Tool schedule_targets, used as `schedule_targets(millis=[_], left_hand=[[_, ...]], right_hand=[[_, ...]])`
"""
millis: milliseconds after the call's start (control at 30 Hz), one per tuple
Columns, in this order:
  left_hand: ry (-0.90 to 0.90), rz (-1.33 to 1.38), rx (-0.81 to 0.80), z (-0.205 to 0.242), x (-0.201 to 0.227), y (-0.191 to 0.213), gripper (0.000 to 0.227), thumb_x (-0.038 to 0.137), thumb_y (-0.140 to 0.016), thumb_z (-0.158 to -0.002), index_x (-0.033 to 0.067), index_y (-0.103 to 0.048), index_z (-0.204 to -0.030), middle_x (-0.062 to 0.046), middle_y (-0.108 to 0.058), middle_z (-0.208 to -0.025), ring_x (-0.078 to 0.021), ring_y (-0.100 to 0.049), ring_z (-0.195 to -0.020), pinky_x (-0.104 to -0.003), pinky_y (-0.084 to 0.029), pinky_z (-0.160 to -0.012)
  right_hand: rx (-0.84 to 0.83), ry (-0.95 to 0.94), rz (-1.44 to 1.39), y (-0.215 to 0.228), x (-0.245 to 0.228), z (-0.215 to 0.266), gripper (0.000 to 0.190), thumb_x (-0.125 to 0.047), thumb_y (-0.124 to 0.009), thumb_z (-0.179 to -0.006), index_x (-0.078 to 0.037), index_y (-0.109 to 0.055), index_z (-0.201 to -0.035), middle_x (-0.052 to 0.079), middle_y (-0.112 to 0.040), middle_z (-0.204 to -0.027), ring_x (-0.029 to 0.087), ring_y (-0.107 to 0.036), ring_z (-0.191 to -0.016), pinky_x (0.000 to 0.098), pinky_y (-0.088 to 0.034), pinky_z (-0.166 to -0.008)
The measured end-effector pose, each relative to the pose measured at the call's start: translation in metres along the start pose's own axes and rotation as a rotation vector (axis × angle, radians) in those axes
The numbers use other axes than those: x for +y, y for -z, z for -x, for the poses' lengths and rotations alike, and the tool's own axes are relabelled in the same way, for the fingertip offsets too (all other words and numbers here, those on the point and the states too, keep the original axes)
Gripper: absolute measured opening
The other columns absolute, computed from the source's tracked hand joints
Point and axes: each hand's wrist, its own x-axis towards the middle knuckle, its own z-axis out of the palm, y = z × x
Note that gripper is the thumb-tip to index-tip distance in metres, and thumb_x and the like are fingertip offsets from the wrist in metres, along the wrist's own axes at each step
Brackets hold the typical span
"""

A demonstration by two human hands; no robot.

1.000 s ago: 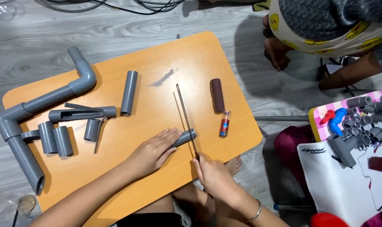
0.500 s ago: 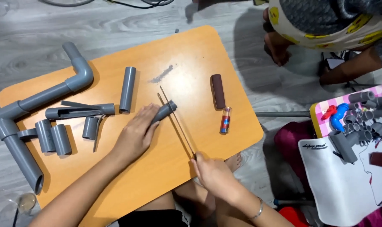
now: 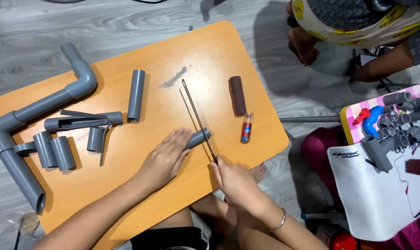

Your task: Cutting a PVC pipe into segments using a manual saw blade on a low table while sitting on the floor.

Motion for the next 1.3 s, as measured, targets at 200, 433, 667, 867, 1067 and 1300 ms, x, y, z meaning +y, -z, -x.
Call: schedule_targets(millis=[200,433,667,867,1067,1300], left_hand=[[-0.019,-0.09,0.012,-0.003,-0.007,0.006,0.039,0.01,-0.06,-0.092,-0.012,-0.057,-0.124,-0.022,-0.062,-0.129,-0.0315,-0.06,-0.123,-0.041,-0.044,-0.108],[0.037,-0.177,0.125,-0.008,-0.028,0.017,0.039,-0.001,-0.061,-0.087,-0.0121,-0.058,-0.124,-0.023,-0.064,-0.128,-0.032,-0.061,-0.121,-0.042,-0.043,-0.11],[0.04,0.031,0.025,-0.015,-0.013,0.028,0.033,0.007,-0.061,-0.089,-0.0023,-0.059,-0.12,-0.015,-0.066,-0.124,-0.03,-0.063,-0.117,-0.046,-0.042,-0.11],[-0.106,0.09,-0.099,0.003,0.002,0.002,0.039,0.011,-0.059,-0.091,-0.0093,-0.057,-0.124,-0.021,-0.064,-0.126,-0.0329,-0.06,-0.121,-0.043,-0.043,-0.109],[-0.051,0.031,-0.006,0.004,-0.001,-0.001,0.042,0.009,-0.063,-0.091,-0.0144,-0.054,-0.124,-0.026,-0.062,-0.128,-0.0357,-0.062,-0.119,-0.044,-0.047,-0.107],[0.116,0.014,0.06,-0.005,-0.016,0.004,0.041,0.0,-0.06,-0.089,-0.0154,-0.053,-0.127,-0.027,-0.06,-0.131,-0.037,-0.056,-0.126,-0.046,-0.039,-0.113]], right_hand=[[0.048,0.018,0.007,-0.003,-0.012,-0.003,0.025,-0.025,-0.048,-0.101,-0.001,-0.052,-0.093,0.016,-0.062,-0.057,0.035,-0.062,-0.045,0.0424,-0.05,-0.046],[0.067,0.129,0.04,-0.004,-0.014,0.002,0.024,-0.021,-0.05,-0.1,0.002,-0.052,-0.092,0.015,-0.061,-0.059,0.032,-0.061,-0.043,0.0398,-0.048,-0.042],[-0.01,0.067,-0.069,0.001,-0.012,0.006,0.023,-0.021,-0.047,-0.101,0.0,-0.053,-0.093,0.016,-0.061,-0.061,0.033,-0.061,-0.045,0.0398,-0.049,-0.045],[-0.006,-0.023,-0.164,0.0,-0.005,0.005,0.022,-0.022,-0.047,-0.1,-0.001,-0.053,-0.094,0.016,-0.064,-0.066,0.034,-0.063,-0.049,0.0424,-0.048,-0.049],[-0.01,0.009,-0.162,0.002,-0.008,0.003,0.02,-0.022,-0.047,-0.099,-0.003,-0.051,-0.094,0.014,-0.061,-0.059,0.033,-0.06,-0.045,0.0413,-0.047,-0.046],[-0.003,0.06,-0.119,0.007,-0.004,0.001,0.023,-0.024,-0.05,-0.099,-0.004,-0.052,-0.087,0.013,-0.062,-0.062,0.031,-0.062,-0.048,0.039,-0.048,-0.048]])
